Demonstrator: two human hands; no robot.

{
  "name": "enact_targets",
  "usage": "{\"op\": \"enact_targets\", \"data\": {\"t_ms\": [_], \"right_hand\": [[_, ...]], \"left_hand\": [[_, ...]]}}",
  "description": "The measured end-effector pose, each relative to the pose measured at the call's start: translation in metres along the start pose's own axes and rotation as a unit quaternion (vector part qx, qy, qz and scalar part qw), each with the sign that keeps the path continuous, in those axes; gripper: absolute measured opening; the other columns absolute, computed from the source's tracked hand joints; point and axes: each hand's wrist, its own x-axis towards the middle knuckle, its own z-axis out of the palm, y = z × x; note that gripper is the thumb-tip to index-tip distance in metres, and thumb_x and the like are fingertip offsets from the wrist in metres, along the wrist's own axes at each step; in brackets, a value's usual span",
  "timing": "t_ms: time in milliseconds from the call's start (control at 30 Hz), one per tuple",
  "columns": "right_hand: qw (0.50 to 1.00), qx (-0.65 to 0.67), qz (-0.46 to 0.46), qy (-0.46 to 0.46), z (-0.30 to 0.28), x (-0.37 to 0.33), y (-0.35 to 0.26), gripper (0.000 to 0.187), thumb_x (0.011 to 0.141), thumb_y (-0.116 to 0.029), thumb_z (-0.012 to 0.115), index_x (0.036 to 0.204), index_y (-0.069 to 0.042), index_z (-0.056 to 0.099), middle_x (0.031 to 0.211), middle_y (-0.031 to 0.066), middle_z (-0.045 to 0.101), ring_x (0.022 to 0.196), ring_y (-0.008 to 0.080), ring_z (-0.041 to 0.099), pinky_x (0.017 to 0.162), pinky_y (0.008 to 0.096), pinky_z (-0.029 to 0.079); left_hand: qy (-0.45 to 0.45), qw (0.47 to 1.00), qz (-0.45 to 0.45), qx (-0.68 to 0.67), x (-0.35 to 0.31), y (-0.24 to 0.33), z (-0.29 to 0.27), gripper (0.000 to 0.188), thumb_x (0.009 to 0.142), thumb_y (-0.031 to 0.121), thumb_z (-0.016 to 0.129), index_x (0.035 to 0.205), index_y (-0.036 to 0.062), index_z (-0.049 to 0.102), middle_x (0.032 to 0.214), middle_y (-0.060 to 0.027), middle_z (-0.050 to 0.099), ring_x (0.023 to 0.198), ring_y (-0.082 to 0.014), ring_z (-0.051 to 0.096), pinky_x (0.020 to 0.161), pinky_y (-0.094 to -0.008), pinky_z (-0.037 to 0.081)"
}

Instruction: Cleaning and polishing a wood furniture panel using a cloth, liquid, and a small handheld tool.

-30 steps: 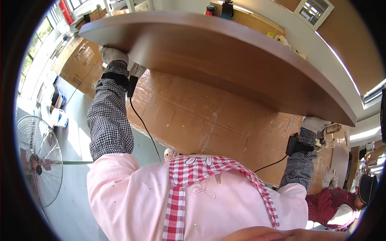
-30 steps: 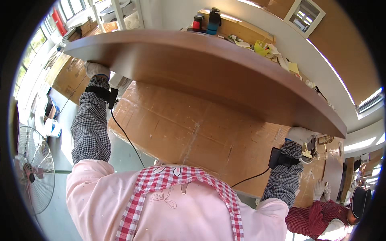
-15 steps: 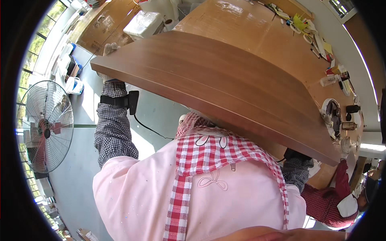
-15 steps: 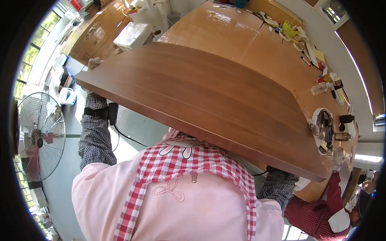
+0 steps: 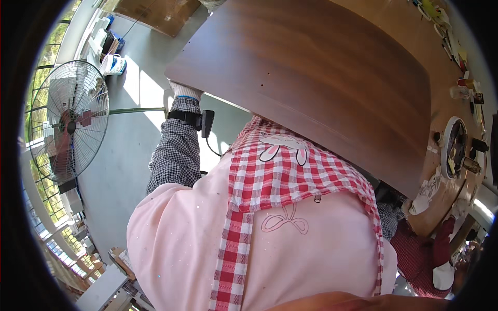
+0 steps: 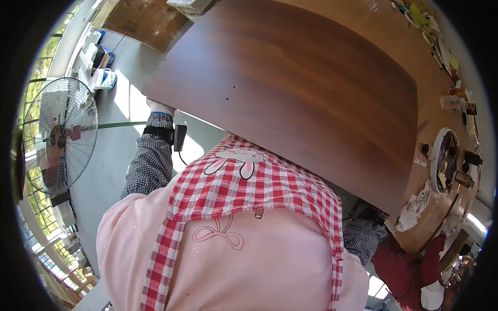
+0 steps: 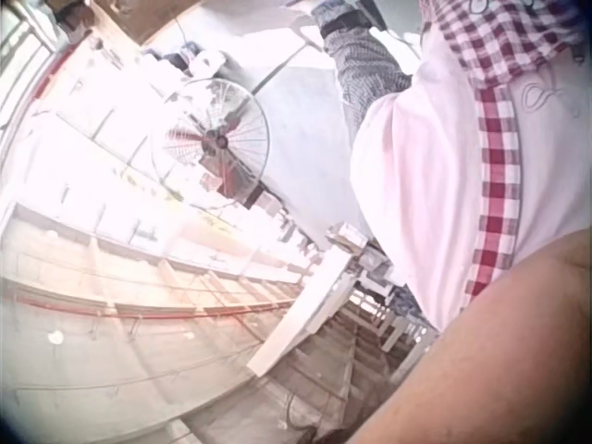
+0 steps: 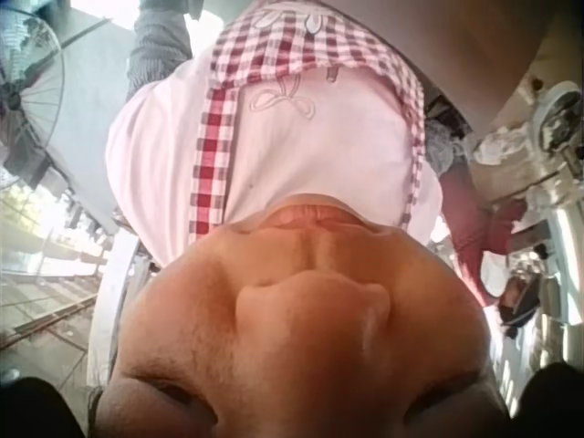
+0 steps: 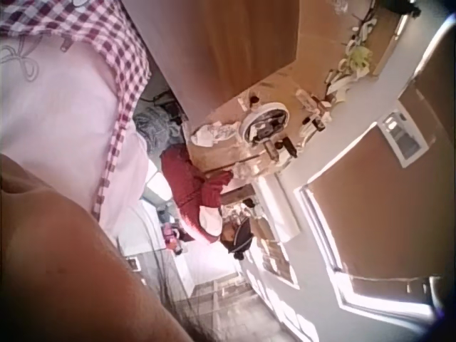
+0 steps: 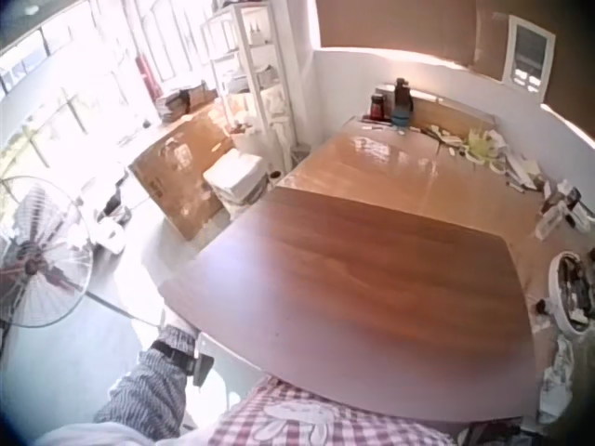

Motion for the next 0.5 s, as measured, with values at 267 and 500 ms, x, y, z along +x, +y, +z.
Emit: {"op": "enact_targets", "data": {"t_ms": [267,500], "right_hand": [[0.999,-0.019,0.025,0.018,-0.028,-0.075,-0.005,0.052,0.096,-0.054,0.053,0.127,-0.013,0.055,0.111,0.0049,0.064,0.094,0.0226,0.063,0.075,0.041,0.055],[0.92,-0.383,0.02,0.078,0.029,-0.143,0.013,0.056,0.096,-0.056,0.055,0.127,-0.01,0.051,0.097,0.0098,0.062,0.061,0.0212,0.06,0.045,0.0291,0.049]], "left_hand": [[-0.035,0.991,0.081,-0.1,-0.015,0.019,0.033,0.053,0.097,0.053,0.043,0.136,0.0189,0.055,0.137,-0.0045,0.058,0.127,-0.025,0.054,0.101,-0.0465,0.045],[-0.183,0.05,-0.292,-0.937,-0.009,0.03,0.021,0.057,0.098,0.056,0.038,0.139,0.018,0.049,0.141,-0.007,0.052,0.128,-0.0272,0.052,0.102,-0.0498,0.045]]}}
